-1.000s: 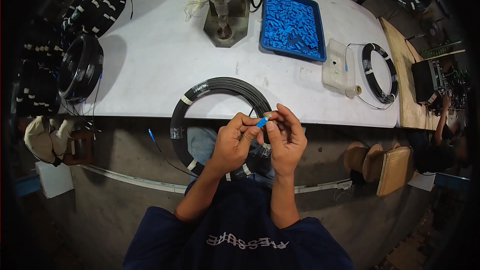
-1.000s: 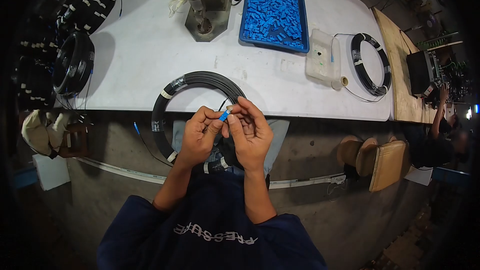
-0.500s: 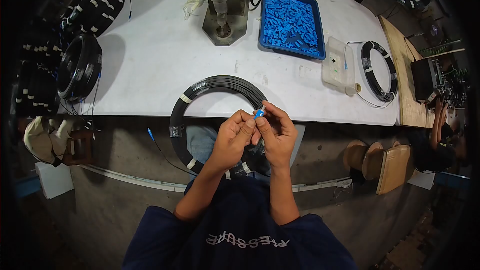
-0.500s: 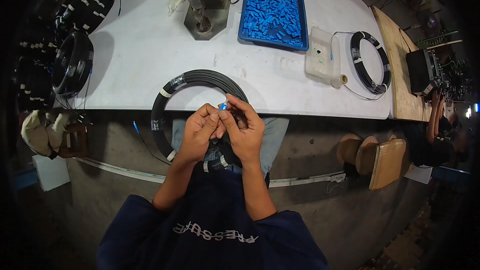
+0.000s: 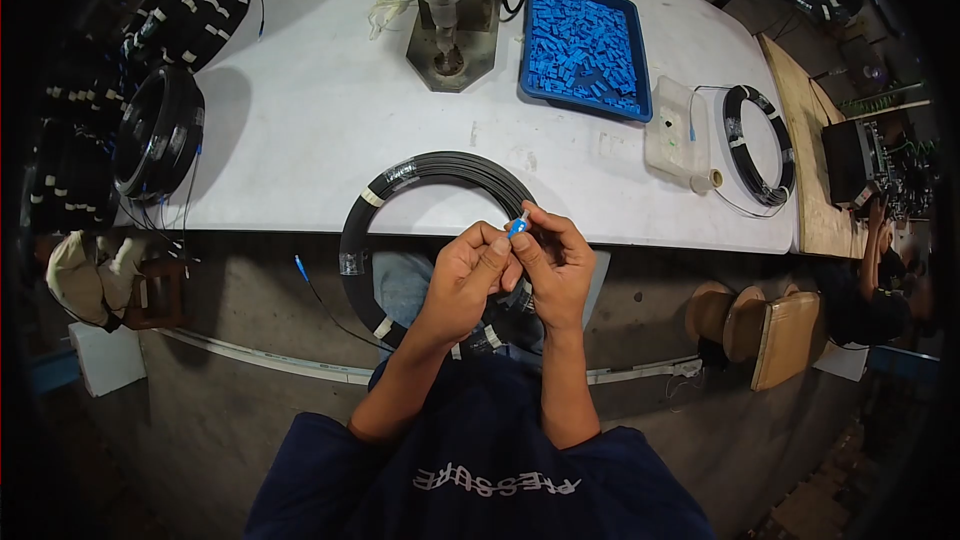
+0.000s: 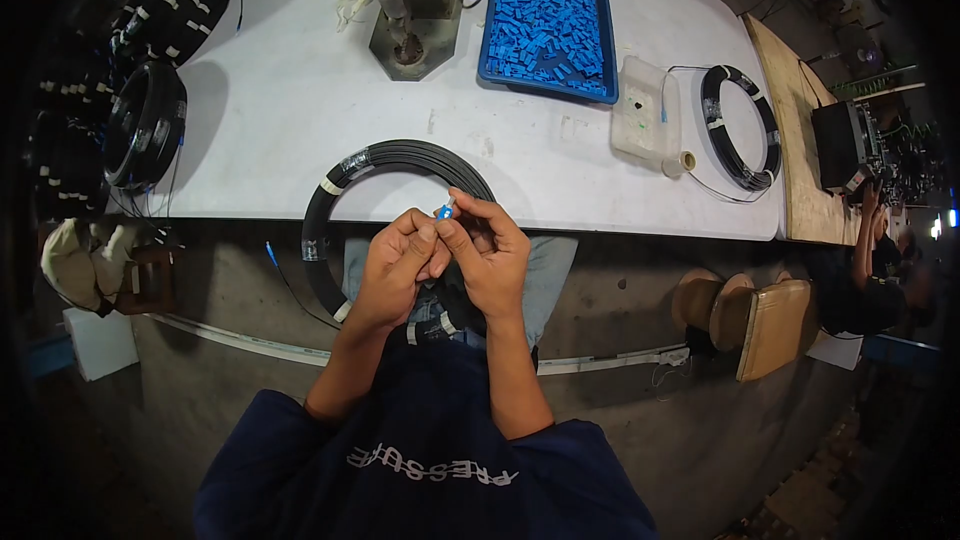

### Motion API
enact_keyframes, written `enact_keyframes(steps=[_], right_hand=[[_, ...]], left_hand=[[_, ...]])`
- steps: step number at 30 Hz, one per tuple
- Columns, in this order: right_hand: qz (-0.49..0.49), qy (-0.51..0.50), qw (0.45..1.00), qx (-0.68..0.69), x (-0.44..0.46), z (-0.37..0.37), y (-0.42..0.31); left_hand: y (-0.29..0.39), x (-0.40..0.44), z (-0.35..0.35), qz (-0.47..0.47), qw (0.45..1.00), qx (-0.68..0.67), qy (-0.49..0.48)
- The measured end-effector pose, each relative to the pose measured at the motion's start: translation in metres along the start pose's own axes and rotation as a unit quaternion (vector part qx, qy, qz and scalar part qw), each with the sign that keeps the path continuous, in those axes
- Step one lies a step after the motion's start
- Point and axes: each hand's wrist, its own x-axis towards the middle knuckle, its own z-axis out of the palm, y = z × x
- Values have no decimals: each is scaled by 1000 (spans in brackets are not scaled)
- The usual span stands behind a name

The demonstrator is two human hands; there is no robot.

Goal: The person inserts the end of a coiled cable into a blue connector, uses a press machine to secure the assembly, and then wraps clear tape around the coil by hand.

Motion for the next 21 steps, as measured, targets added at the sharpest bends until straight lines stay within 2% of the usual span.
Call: enact_keyframes(steps=[21], right_hand=[[15, 11, 1000, -9, 2, -1, 2]], left_hand=[[-1, 4, -1, 2, 1000, -5, 6]])
